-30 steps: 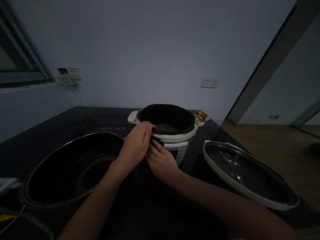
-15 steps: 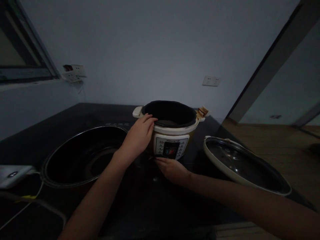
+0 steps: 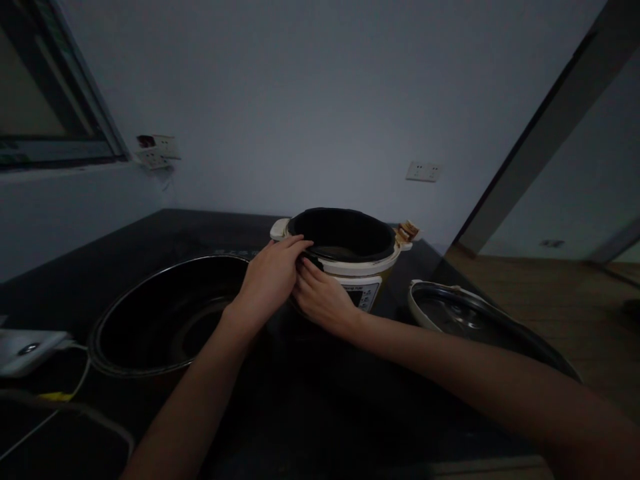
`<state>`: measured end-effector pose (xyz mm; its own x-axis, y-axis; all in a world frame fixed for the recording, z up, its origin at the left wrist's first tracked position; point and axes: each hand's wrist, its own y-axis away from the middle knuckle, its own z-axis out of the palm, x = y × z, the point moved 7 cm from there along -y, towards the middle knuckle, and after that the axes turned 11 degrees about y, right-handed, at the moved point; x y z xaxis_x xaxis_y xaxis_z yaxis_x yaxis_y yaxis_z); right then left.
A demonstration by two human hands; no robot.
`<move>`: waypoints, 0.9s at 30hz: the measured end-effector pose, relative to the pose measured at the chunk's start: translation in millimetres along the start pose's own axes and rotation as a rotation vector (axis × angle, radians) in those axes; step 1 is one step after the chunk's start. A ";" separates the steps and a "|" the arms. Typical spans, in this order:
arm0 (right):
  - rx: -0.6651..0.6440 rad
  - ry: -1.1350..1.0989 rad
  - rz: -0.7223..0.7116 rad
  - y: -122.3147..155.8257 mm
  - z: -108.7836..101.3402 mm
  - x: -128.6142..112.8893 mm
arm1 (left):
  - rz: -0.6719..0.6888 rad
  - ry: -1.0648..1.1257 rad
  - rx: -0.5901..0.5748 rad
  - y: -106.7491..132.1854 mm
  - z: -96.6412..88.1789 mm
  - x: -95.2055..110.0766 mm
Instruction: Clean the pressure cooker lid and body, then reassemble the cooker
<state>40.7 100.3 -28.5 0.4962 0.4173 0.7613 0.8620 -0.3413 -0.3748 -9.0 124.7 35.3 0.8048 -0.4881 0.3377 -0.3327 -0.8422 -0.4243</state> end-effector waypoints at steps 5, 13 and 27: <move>-0.205 0.187 -0.108 -15.8 37.8 -37.4 | -0.001 -0.002 0.007 1.3 -0.4 -0.9; -0.214 0.239 -0.378 50.1 66.6 -110.9 | -0.005 -0.005 0.018 2.3 -0.4 -1.9; 0.079 -0.161 -0.277 122.8 15.1 -24.8 | 0.037 -0.060 0.063 1.9 0.5 4.0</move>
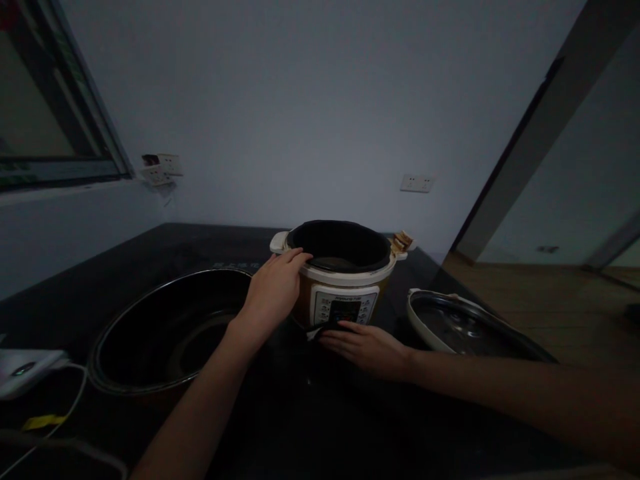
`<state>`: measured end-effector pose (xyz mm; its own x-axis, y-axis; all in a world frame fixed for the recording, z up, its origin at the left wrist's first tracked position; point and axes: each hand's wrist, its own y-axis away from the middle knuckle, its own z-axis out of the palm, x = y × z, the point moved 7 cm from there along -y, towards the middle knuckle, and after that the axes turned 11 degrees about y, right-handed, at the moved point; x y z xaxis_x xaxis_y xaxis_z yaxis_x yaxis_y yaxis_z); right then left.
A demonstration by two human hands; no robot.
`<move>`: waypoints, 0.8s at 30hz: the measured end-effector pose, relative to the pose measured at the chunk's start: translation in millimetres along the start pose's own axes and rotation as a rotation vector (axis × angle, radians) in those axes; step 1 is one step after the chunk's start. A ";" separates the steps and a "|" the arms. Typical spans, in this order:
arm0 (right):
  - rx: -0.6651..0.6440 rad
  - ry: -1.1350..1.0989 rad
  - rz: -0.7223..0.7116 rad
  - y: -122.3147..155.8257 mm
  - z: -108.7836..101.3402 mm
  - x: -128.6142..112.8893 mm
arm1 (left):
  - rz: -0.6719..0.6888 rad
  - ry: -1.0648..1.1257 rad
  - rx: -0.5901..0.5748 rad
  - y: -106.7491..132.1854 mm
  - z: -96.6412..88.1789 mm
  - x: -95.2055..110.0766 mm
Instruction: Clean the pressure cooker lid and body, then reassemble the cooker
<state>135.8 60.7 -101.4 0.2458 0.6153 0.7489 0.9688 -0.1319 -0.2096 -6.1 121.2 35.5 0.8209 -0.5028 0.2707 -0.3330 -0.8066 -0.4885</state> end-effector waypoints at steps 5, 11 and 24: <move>0.041 0.055 0.159 -18.2 -29.9 49.9 | -0.028 -0.007 -0.016 -0.1 1.8 -0.7; 0.179 0.119 0.221 -52.6 -61.7 63.0 | -0.047 -0.010 -0.020 0.7 1.0 0.3; -0.014 0.225 0.017 -69.6 -13.5 39.4 | -0.053 -0.026 -0.031 0.5 3.1 1.0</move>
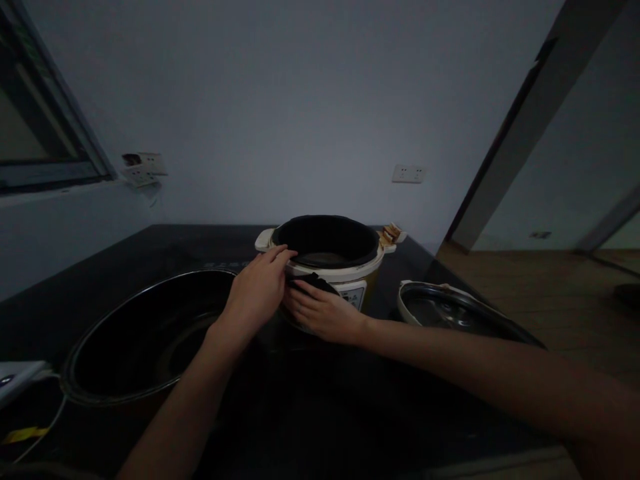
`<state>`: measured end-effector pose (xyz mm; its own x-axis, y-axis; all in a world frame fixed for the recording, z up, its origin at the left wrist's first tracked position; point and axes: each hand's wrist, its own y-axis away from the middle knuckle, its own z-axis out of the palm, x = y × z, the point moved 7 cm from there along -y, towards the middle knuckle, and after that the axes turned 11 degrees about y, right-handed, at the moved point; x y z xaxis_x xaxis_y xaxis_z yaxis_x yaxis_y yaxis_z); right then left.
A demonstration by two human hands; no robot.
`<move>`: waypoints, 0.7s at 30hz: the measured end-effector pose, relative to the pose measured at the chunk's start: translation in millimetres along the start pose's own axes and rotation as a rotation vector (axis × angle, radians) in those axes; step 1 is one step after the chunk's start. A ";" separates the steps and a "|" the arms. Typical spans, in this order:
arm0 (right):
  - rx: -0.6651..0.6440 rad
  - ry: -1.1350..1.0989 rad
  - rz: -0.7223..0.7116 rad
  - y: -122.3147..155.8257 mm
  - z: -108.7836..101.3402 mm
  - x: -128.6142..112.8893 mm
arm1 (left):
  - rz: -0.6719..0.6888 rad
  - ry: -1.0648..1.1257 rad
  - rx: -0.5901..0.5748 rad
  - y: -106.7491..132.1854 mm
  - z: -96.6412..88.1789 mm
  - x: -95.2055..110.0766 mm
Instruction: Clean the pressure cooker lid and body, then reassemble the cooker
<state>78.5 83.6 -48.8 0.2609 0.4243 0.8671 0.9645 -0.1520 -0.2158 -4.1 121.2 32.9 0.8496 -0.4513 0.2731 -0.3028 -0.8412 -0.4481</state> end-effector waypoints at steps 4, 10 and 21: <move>-0.029 -0.032 -0.101 9.2 10.9 -35.4 | -0.009 0.001 -0.007 -0.4 -1.5 1.9; -0.081 -0.022 -0.285 35.3 27.8 -76.9 | 0.019 -0.012 0.001 0.7 -0.1 0.1; 0.136 -0.138 -0.341 79.6 10.5 -15.5 | 0.049 -0.029 0.020 -1.8 1.6 1.6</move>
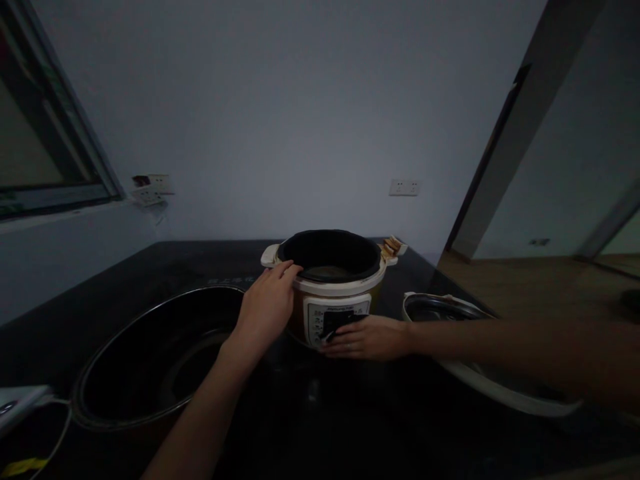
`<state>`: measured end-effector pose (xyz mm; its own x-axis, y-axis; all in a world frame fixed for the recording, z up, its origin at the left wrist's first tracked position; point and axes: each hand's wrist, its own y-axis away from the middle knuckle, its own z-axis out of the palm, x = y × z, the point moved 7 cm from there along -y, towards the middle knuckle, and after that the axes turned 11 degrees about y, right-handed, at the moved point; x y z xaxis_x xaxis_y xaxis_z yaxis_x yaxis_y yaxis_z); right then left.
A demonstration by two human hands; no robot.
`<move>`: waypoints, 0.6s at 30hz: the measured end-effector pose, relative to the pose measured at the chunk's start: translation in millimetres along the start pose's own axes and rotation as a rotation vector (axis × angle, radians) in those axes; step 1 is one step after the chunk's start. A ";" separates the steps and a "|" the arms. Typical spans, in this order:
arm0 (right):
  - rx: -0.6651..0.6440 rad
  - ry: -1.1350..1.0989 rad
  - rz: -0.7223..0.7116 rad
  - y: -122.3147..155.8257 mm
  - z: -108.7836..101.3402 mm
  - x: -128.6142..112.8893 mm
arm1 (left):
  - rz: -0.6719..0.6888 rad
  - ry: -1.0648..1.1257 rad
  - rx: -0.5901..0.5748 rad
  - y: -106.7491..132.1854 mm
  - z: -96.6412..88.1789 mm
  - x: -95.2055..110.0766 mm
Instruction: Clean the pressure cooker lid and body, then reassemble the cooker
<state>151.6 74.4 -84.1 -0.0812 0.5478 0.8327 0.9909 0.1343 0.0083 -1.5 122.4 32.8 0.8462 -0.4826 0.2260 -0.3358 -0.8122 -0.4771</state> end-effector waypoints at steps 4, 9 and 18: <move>0.041 0.002 0.159 -1.4 -22.0 40.7 | -0.006 -0.019 0.011 -0.9 0.0 1.6; 0.030 0.029 0.407 -13.6 -32.1 67.5 | -0.022 -0.043 -0.002 -0.5 0.2 3.0; -0.011 0.000 0.883 -48.8 -24.5 54.4 | -0.023 -0.077 0.007 -0.4 1.1 2.5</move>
<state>101.5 77.4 -25.7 0.7148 0.4473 0.5376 0.6926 -0.3462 -0.6328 1.2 121.9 32.7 0.8828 -0.4374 0.1713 -0.3136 -0.8204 -0.4782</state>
